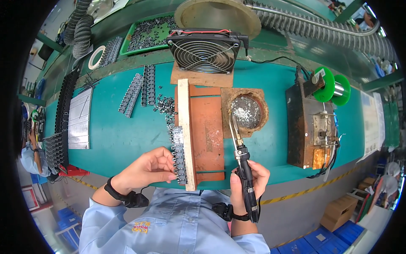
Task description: Soldering small electronic components onto a metal strip at a factory workbench.
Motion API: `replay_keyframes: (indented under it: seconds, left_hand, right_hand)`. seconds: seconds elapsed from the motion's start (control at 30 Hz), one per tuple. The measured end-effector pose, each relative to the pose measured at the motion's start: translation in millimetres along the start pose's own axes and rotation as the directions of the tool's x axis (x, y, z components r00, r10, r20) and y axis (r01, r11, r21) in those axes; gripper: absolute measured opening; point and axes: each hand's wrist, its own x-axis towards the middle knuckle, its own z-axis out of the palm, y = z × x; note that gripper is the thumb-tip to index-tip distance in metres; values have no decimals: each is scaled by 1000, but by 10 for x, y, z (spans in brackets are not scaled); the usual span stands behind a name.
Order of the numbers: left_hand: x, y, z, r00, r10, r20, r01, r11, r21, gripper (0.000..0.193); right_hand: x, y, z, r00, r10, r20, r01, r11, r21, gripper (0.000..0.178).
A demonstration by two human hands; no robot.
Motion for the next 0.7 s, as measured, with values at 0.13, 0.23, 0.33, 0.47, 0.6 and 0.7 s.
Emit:
replay_keyframes:
  seconds: [0.13,0.23,0.33,0.47,0.6,0.7]
  left_hand:
    - [-3,7,19,1000,-14,-10,14,1000,-8,20]
    - [-1,4,15,1000,-11,-19,11,1000,-18,18]
    - [-4,-34,-24,996,-70,52,70,998,-4,10]
    - [-18,-1,-31,983,-171,61,167,984,69,4]
    - [-48,-9,-44,989,-141,54,138,989,58,8]
    - [-103,-19,-40,994,-111,3,111,993,41,8]
  right_hand:
    - [1,-7,7,1000,2,3,-2,1000,3,38]
    - [1,-7,9,1000,3,1,-3,1000,3,38]
    - [-2,-5,8,1000,4,-3,-4,1000,1,39]
    - [-13,2,5,1000,18,-6,-18,1000,9,39]
    - [-13,9,12,1000,26,-6,-26,999,21,40]
    - [-3,3,16,1000,22,-4,-22,1000,11,41]
